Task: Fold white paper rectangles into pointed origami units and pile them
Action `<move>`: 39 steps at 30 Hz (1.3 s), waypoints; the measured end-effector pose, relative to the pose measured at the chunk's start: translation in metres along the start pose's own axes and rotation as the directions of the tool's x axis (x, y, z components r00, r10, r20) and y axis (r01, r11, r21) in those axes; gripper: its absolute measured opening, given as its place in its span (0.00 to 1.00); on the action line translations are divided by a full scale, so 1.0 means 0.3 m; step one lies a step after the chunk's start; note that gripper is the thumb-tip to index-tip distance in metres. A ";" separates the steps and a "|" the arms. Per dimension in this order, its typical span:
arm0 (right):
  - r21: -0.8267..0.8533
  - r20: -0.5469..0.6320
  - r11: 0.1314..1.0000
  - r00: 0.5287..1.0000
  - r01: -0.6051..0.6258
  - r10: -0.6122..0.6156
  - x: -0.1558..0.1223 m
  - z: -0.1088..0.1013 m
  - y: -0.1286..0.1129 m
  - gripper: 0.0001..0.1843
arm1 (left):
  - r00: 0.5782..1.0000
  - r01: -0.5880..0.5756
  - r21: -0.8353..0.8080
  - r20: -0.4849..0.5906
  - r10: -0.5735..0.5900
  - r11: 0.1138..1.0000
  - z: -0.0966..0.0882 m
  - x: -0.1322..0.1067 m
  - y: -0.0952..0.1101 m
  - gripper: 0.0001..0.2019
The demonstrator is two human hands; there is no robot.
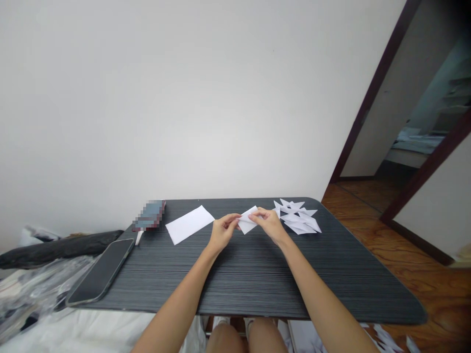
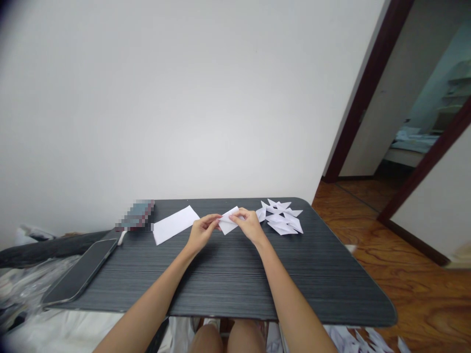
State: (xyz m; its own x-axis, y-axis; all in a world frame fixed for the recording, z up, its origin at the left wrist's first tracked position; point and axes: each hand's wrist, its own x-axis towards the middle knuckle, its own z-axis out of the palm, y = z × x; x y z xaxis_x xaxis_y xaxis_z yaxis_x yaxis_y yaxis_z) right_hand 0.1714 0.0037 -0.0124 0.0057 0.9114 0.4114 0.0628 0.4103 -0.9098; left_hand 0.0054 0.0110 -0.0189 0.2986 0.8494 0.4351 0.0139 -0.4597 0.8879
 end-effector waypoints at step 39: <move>0.221 0.072 0.933 0.959 -0.283 0.273 -0.017 0.022 -0.003 0.51 | 0.984 0.172 -0.052 0.056 -0.169 0.984 0.007 -0.002 0.018 0.13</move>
State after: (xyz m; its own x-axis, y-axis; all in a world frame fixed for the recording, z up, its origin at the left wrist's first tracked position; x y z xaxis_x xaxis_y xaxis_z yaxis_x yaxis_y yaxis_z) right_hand 0.1646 -0.0012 -0.0139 -0.0493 0.9886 0.1421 -0.1640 0.1323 -0.9775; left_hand 0.0073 0.0076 -0.0147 0.3446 0.8993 0.2694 0.0155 -0.2923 0.9562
